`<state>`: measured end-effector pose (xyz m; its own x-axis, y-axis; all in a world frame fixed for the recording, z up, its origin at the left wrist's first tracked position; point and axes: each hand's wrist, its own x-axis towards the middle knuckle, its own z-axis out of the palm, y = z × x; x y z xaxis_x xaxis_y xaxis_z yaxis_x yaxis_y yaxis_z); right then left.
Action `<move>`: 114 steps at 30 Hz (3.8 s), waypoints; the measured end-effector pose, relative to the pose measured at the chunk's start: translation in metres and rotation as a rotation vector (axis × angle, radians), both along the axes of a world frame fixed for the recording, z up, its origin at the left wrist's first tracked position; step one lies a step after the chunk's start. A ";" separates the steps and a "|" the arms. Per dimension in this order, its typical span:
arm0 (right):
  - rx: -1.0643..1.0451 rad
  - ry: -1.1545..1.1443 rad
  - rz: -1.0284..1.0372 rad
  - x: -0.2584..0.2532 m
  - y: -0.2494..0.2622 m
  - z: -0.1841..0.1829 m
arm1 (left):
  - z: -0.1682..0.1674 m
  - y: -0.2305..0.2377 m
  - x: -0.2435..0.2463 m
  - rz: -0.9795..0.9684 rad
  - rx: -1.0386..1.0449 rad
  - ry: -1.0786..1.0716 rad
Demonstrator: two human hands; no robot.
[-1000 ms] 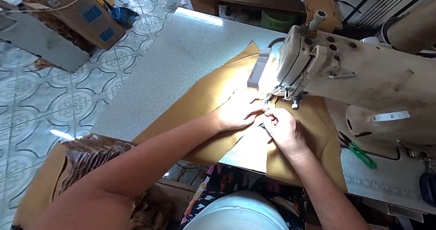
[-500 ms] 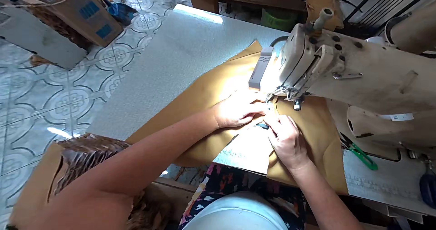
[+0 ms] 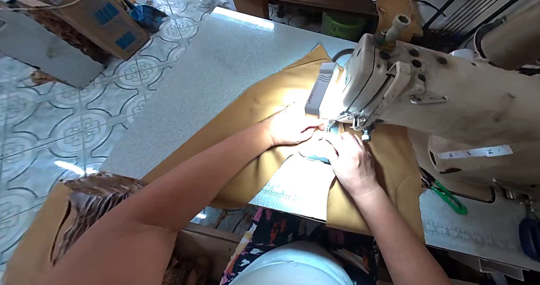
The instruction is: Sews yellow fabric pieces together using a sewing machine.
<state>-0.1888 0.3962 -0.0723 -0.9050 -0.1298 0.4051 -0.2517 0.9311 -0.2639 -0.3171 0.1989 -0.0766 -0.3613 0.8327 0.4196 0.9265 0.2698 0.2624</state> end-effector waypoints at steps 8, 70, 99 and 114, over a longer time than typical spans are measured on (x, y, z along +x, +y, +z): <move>-0.003 -0.151 0.044 0.043 -0.004 0.006 | -0.003 0.003 -0.002 0.242 -0.077 -0.040; -0.107 -0.080 -0.006 0.033 -0.009 0.003 | 0.019 -0.011 0.069 0.253 0.050 -0.074; 0.094 -0.095 0.040 0.020 0.002 0.002 | 0.003 0.000 0.081 0.269 -0.010 0.056; 0.051 -0.094 0.022 0.020 0.002 -0.001 | 0.004 0.000 0.083 0.260 0.008 0.099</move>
